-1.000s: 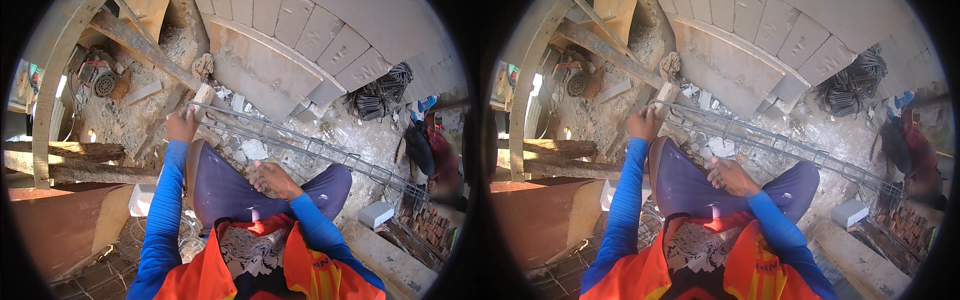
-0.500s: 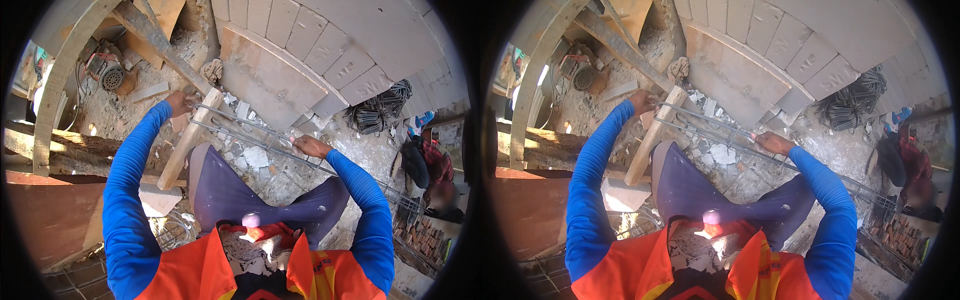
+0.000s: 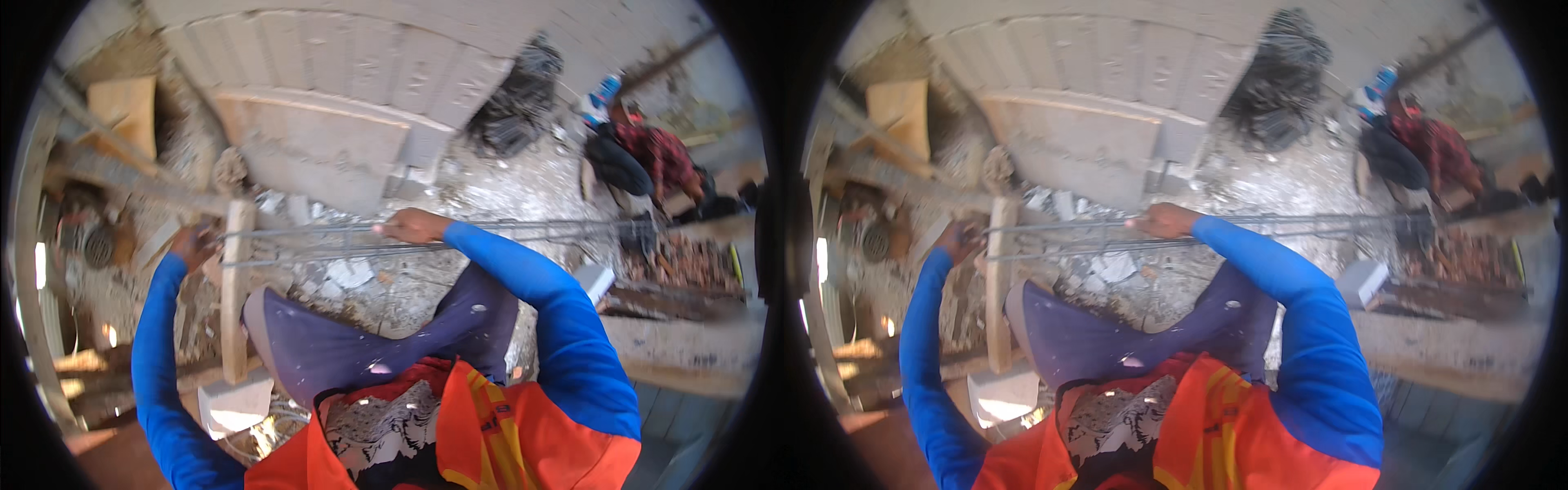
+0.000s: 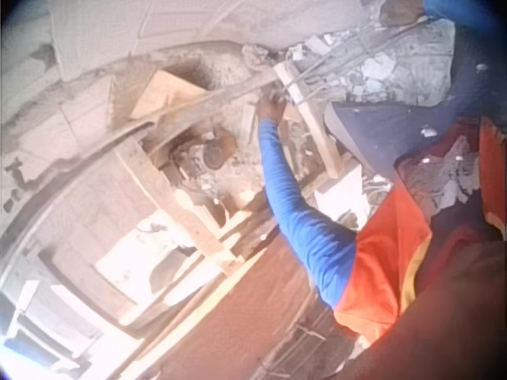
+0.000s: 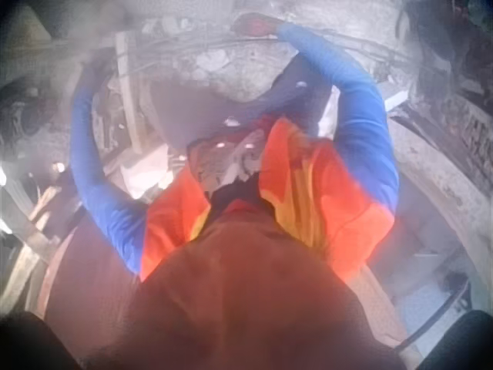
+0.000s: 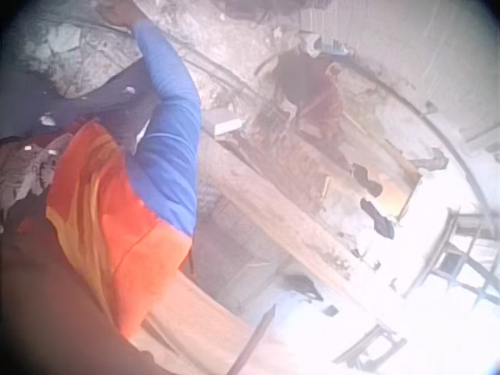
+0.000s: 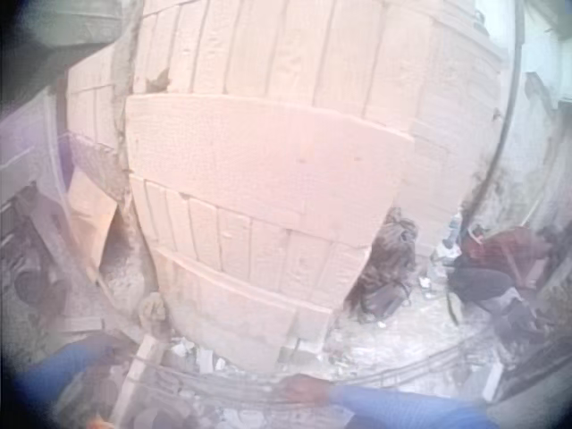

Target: The person sits on the floor and assembles a rebar cage by tying thin wire around the intersections of steel rods. They use pliers to twist and secure the wire at multiple points along the structure. The person adjusts the cage's position and continues tying wire to reinforce the framework.

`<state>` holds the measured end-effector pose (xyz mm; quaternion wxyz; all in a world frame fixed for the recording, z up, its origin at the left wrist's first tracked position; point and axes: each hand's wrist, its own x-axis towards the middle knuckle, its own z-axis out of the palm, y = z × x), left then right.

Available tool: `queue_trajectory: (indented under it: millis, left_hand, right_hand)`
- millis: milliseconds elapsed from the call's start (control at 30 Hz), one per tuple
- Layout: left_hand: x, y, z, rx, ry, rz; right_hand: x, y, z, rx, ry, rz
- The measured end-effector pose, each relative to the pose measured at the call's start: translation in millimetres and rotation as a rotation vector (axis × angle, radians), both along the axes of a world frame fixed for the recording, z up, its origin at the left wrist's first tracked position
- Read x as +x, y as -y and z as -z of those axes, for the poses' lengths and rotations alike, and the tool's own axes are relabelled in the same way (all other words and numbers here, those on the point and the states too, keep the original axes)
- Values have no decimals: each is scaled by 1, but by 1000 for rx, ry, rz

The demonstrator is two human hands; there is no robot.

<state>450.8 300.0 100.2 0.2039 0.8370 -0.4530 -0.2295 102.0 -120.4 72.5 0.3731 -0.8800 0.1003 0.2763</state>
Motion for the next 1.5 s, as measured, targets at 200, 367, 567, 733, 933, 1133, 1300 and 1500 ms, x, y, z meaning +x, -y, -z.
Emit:
queue_trajectory:
  millis: [200,367,567,733,933,1133,1300,1500]
  left_hand:
    - [17,-32,33,-41,-489,-209]
    - [-8,-54,66,-331,-529,-355]
    - [-34,-52,65,-337,-464,-488]
    - [-34,-55,79,-421,-403,-513]
    - [-22,-67,62,-293,-566,-371]
    - [-18,-59,59,-297,-502,-300]
    - [-27,-48,40,-245,-368,-247]
    - [-25,-50,45,-239,-283,-214]
  right_hand:
    - [38,7,3,112,-299,-10]
    - [11,-10,16,-106,99,-21]
    - [-12,-38,-3,-394,319,71]
    - [7,-15,26,-162,202,-16]
    - [34,-2,-4,-1,-256,-31]
    - [1,-15,11,-194,214,-4]
    - [-10,-31,7,-382,353,51]
    - [-8,-35,5,-395,341,51]
